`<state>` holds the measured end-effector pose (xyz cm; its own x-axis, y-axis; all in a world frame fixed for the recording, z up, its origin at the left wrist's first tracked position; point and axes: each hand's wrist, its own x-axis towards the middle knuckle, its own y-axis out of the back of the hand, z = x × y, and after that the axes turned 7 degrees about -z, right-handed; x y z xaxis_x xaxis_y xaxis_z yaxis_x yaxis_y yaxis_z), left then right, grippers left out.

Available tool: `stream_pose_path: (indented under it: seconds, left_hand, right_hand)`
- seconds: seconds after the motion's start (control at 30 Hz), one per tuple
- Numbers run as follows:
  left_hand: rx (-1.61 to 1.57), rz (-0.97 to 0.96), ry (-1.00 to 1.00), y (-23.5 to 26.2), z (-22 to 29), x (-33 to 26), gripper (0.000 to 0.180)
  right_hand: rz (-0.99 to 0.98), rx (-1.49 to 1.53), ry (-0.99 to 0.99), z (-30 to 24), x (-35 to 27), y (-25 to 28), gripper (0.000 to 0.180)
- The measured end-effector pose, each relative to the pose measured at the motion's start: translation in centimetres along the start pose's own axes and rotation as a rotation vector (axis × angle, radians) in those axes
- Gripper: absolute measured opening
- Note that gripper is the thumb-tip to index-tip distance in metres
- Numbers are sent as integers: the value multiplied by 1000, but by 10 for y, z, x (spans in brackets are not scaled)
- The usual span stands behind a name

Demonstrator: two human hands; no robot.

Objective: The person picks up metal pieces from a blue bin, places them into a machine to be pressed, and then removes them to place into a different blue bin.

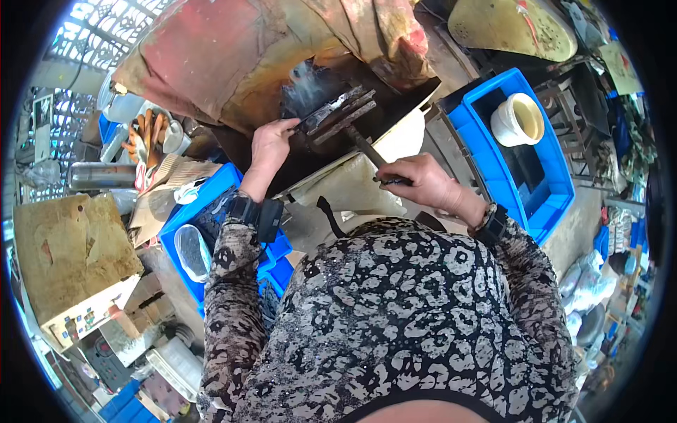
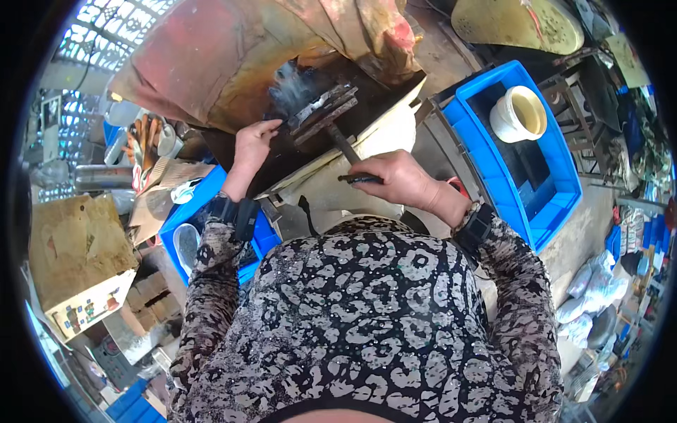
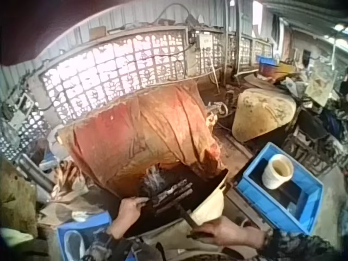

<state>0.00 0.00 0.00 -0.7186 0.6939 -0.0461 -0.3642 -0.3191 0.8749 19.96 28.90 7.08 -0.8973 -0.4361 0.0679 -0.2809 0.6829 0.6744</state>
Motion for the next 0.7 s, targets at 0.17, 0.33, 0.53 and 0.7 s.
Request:
stream_pose_path:
  seconds: [0.17,0.33,0.53,0.7]
  left_hand:
    - [-483,308,277,21,11,-42,40]
    - [-365,436,221,-1,23,-60,41]
    - [71,475,133,-7,18,-59,33]
    - [66,393,208,-6,25,-62,30]
  right_hand:
    - [191,29,54,-17,74,35,28]
    - [388,-52,124,-13,178,62,31]
    - [330,25,-104,0,272,88,38]
    - [372,-72,-25,9,309,89,36]
